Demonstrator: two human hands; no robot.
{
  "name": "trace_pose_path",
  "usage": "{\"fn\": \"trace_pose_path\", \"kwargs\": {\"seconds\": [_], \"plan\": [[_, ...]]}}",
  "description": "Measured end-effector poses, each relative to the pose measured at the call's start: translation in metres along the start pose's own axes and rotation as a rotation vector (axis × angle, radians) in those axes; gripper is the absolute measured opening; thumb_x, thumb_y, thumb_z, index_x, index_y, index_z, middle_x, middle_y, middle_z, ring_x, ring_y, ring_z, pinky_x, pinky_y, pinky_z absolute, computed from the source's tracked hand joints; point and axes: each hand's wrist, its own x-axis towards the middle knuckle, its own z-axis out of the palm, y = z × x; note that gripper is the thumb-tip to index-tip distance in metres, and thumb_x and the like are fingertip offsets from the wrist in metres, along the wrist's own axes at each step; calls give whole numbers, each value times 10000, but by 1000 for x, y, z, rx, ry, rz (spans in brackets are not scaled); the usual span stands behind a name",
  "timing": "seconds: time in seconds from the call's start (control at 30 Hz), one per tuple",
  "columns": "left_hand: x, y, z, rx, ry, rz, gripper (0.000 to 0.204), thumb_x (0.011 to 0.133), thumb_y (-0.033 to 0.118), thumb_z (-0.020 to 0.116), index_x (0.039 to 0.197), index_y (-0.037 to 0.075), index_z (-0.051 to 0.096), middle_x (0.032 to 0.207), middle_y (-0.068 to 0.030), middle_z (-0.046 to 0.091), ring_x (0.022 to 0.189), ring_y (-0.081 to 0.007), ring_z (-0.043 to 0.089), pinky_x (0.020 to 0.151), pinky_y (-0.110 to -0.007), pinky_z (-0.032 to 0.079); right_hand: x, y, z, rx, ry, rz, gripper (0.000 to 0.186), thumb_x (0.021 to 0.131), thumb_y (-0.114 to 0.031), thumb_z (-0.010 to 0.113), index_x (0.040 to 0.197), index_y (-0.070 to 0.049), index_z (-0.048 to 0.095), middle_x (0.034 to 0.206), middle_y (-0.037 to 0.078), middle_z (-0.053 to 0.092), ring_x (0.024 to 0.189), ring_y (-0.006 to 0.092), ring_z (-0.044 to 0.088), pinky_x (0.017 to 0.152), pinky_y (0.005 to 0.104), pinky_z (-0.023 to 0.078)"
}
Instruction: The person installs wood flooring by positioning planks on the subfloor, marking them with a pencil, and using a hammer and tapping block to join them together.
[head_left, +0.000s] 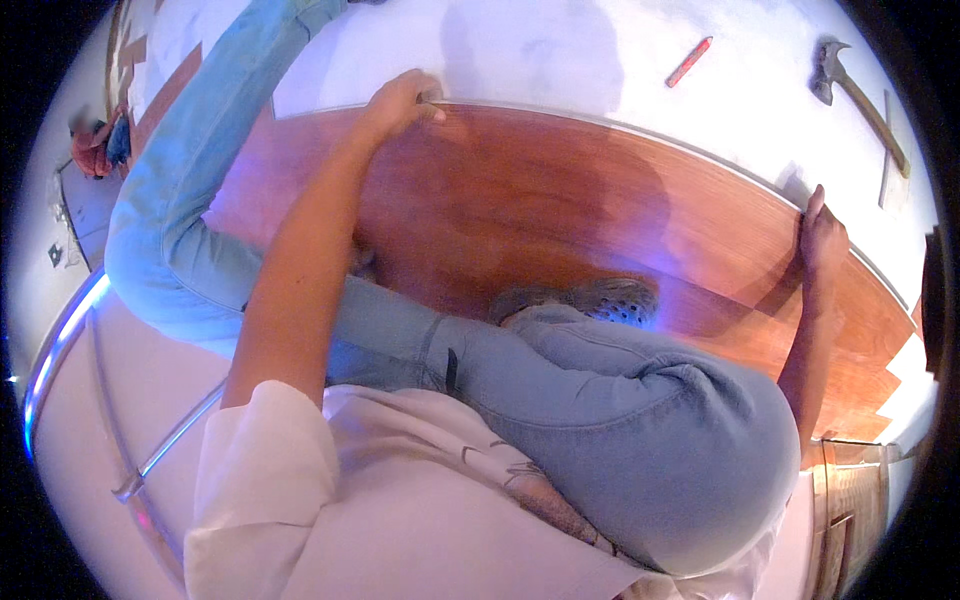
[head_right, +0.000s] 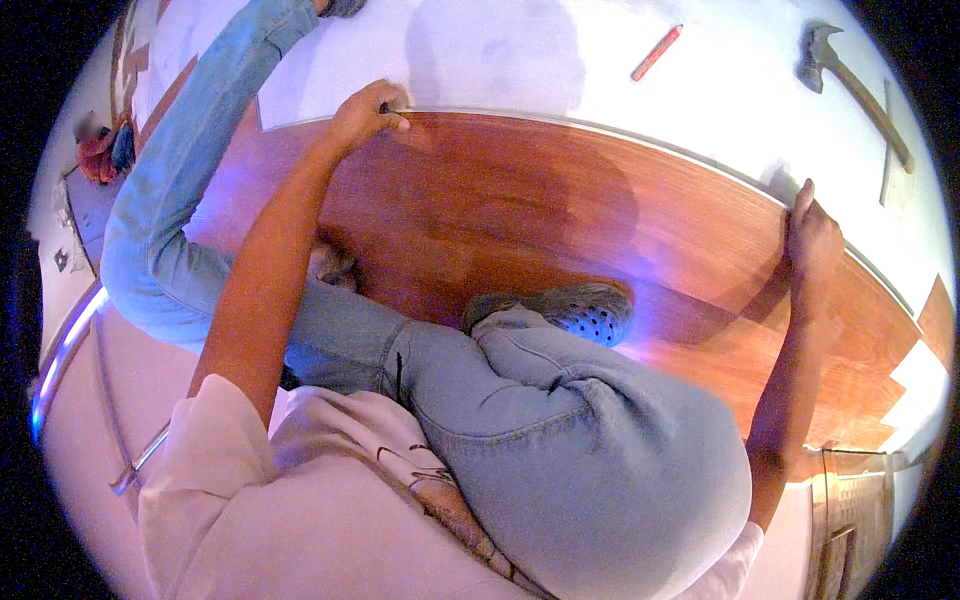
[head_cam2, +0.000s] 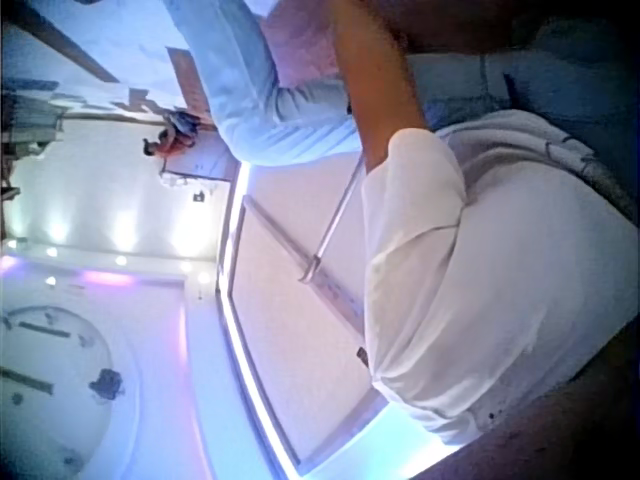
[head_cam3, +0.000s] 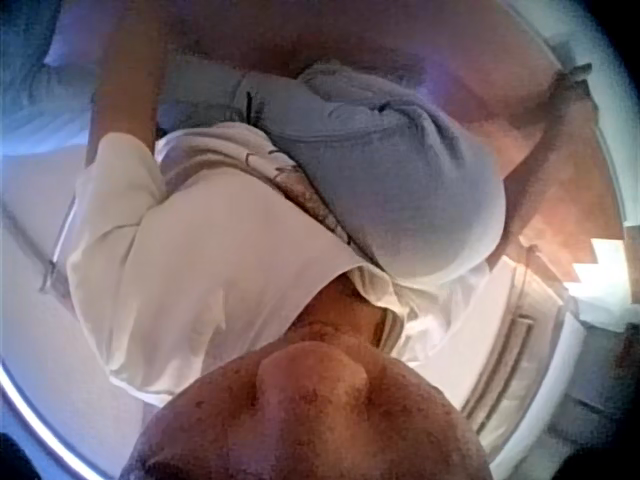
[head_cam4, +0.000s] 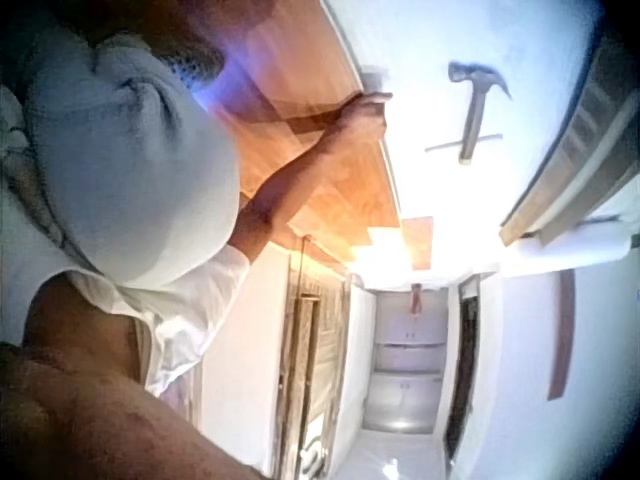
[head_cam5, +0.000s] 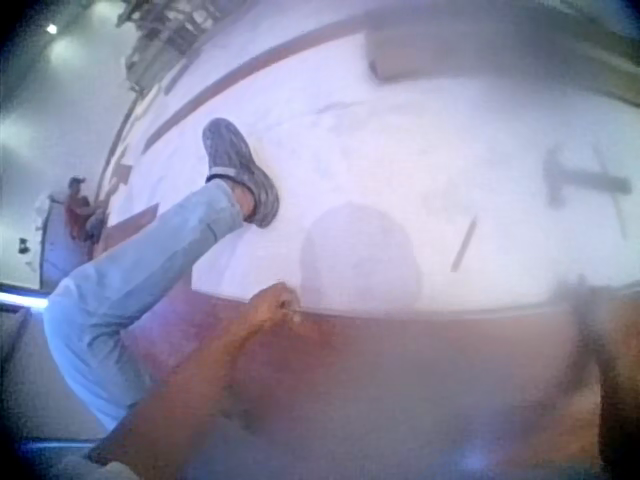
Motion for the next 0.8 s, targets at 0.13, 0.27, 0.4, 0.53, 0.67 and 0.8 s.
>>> {"fn": "trace_pose_path", "kwargs": {"seconds": [0.13,0.27,0.4,0.53,0.67,0.8], "plan": [[-1,5,-3,-41,-16,-55,380,751,209,853,1036,49,659,991,-87,631,942,-260,618,864,-361,486,12,-2,13,38,18,45,618,1089,-457,351,884,-22,739,780,266,702,759,441,711,711,540,568],[-2,1,-2,-28,-70,-16,342,762,190,841,1018,47,664,946,-85,654,915,-249,631,853,-366,493,29,4,19,-123,33,-103,597,1088,-455,349,939,-23,733,850,276,708,769,447,708,730,546,571],[0,-31,-3,-246,-170,-112,314,774,142,821,1057,69,703,1008,-102,682,965,-296,639,912,-390,501,34,-34,-3,-34,-172,-61,660,1079,-513,299,1083,-16,733,947,290,711,874,468,704,853,543,555],[12,-8,-13,-102,-131,144,331,807,126,801,1128,110,722,1075,-84,700,1032,-278,641,962,-399,505,22,22,19,11,-195,-33,547,1065,-463,387,1182,-23,690,896,276,712,828,453,701,809,516,565],[4,-20,2,-262,-189,22,283,856,139,772,1133,120,720,1097,-75,702,1044,-240,632,963,-382,503,0,77,46,-165,-116,-257,411,1064,-327,443,1330,-64,615,848,246,708,749,424,698,692,494,571],[5,5,-19,-322,-174,-99,207,920,171,717,1118,111,723,1089,-75,709,1032,-219,625,942,-364,497,-5,105,75,-177,-126,-246,426,1049,-262,474,1435,-91,526,881,230,714,745,415,699,665,497,565]]}}
